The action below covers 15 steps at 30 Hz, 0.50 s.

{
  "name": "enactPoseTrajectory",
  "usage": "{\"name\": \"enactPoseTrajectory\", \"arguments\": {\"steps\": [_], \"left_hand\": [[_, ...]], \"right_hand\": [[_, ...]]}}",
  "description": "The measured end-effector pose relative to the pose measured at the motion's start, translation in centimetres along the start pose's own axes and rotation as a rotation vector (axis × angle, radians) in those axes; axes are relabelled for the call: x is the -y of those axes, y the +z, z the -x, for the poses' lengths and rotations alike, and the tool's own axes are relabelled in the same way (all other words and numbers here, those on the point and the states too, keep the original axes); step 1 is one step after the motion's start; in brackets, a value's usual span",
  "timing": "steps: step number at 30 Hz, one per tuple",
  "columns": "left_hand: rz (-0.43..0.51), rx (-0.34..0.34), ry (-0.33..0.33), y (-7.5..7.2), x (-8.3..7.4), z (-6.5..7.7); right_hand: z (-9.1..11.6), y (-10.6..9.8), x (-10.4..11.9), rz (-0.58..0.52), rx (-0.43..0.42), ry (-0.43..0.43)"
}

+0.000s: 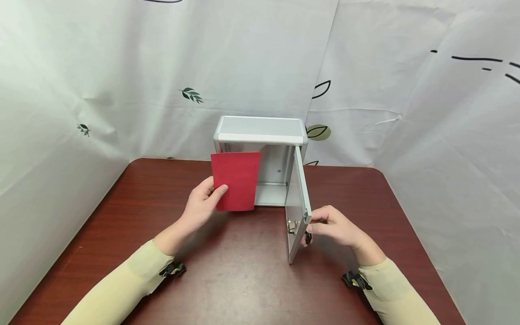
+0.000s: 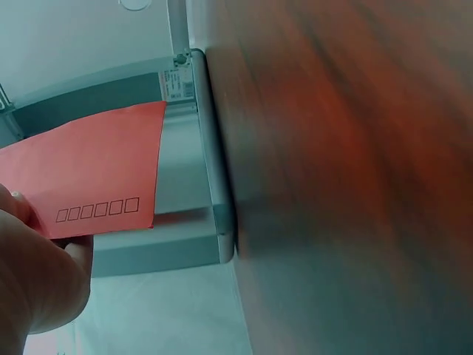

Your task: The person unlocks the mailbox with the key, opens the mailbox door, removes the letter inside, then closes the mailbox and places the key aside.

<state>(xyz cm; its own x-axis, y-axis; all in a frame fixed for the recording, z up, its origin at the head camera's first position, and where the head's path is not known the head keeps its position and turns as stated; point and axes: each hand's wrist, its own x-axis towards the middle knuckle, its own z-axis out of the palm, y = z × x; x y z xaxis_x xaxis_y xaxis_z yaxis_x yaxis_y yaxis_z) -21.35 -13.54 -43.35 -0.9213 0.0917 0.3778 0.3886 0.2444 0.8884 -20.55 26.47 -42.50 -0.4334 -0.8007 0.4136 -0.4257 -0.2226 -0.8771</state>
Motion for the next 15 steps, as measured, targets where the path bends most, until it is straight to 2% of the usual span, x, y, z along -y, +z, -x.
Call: {"name": "enactPoseTrajectory", "arguments": {"steps": [15], "left_hand": [[0.006, -0.064, -0.043, -3.8, 0.3, 1.8]], "right_hand": [[0.1, -0.1, 0.0, 0.006, -0.005, 0.010]]}}
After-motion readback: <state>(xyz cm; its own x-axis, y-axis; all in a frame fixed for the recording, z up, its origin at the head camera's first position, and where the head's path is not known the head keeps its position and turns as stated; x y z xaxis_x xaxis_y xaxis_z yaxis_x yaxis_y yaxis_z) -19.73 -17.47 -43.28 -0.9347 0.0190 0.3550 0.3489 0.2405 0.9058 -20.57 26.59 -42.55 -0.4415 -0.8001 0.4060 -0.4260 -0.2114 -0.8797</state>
